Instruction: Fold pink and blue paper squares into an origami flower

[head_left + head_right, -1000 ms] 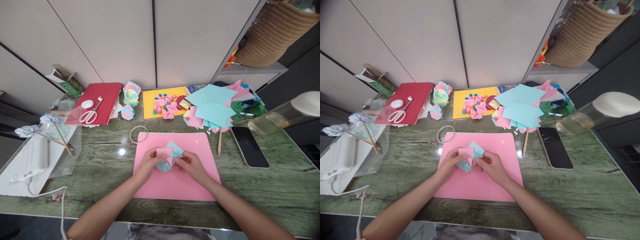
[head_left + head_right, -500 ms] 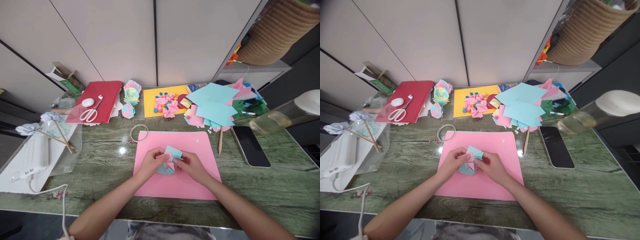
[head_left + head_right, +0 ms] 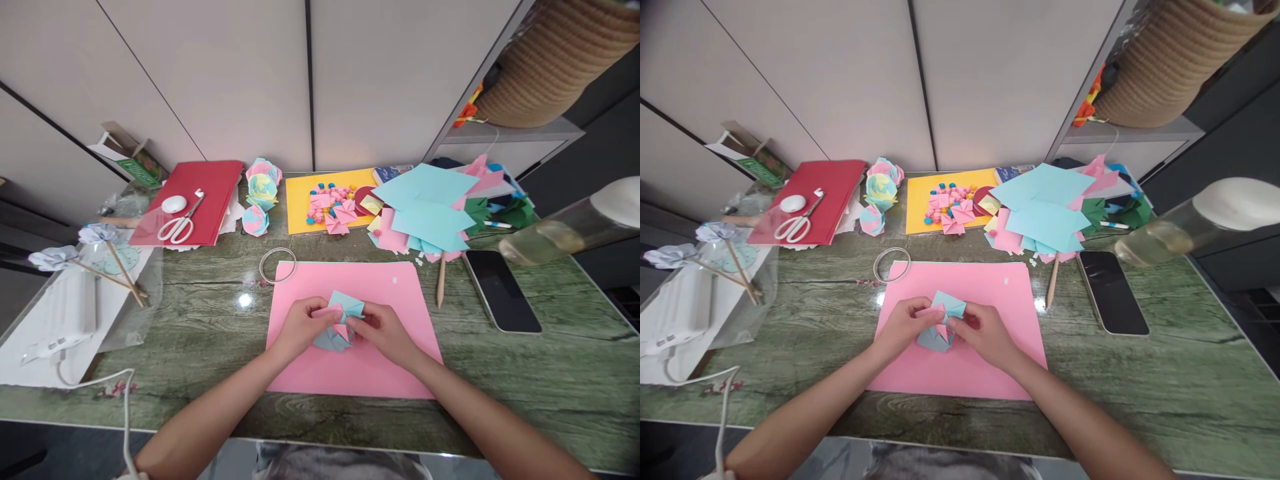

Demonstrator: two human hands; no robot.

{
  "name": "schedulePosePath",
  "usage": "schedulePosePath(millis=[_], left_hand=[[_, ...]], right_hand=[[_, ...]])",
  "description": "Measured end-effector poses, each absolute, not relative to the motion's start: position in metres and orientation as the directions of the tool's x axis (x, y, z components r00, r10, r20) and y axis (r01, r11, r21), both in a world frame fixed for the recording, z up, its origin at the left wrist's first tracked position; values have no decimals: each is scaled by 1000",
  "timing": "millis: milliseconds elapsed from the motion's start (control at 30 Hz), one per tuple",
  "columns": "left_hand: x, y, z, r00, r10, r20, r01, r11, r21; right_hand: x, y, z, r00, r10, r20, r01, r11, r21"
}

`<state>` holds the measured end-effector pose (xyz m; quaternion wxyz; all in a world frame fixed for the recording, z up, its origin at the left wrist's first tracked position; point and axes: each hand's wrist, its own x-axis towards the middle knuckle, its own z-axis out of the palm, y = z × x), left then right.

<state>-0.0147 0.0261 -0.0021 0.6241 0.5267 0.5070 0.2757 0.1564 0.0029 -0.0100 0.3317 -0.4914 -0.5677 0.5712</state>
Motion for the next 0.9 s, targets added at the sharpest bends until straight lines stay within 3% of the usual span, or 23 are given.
schedulePosePath(millis=[467, 900], left_hand=[[-15, 26, -1, 335, 889, -311, 109, 291, 951], [-15, 25, -3, 313, 911, -270, 166, 228, 959]], right_hand=[[157, 1, -14, -300, 933, -198, 229, -131, -965], [158, 2, -10, -300, 931, -206, 183, -156, -971]])
